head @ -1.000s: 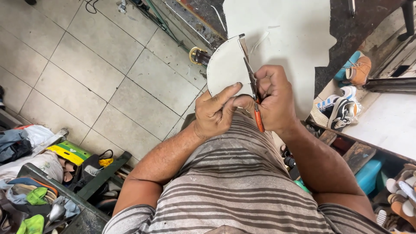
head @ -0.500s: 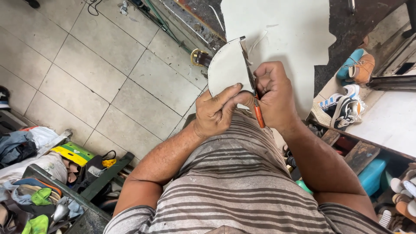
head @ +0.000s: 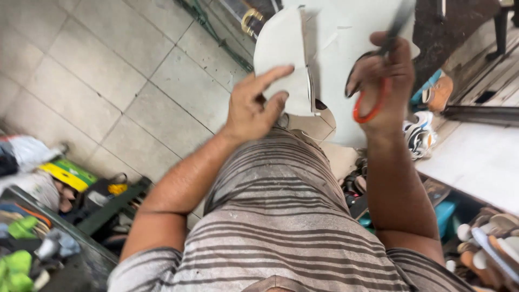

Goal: Cutting out shoe pattern pieces from a white sheet of material using scissors and a utility knife.

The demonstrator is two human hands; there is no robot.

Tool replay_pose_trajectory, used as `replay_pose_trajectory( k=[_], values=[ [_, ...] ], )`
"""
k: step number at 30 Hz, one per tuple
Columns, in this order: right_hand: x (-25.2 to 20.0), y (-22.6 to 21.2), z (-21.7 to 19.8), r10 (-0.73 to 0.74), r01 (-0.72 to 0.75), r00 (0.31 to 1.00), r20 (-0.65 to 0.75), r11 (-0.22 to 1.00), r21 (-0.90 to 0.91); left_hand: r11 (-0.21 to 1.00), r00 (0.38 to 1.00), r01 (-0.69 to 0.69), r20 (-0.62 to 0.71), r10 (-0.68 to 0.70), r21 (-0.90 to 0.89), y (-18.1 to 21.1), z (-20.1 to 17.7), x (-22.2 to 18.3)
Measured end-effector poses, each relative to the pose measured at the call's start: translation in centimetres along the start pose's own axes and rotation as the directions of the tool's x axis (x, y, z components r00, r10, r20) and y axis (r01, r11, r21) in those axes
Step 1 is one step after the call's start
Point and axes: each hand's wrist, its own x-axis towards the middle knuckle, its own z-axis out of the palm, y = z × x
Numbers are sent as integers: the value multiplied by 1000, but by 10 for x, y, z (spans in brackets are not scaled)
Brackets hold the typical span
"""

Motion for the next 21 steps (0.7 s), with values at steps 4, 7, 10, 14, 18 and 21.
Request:
replay_pose_trajectory(
  k=[4, 7, 10, 14, 18, 21],
  values=[
    [7, -22, 10, 111, -106, 990, 92, 993, -60, 968, 985, 32, 173, 12, -249, 12, -34, 47],
    [18, -20, 31, 101, -130, 979, 176, 978, 163, 959, 915, 97, 404, 19, -266, 26, -46, 75],
    [31, -31, 54, -82, 57, 976, 201, 990, 127, 958, 862, 167, 506, -28, -232, 25, -47, 84],
    [42, -41, 69, -327, 357, 897, 299, 933, -52, 948, 897, 222, 429, -107, -227, 23, -39, 89],
    [51, -32, 63, -340, 394, 914, 221, 874, -286, 979, 952, 168, 278, -131, -116, 16, -28, 82],
    [23, -48, 38, -248, 343, 939, 237, 652, -677, 990, 991, 129, 54, -126, -51, 18, -38, 71]
  ],
)
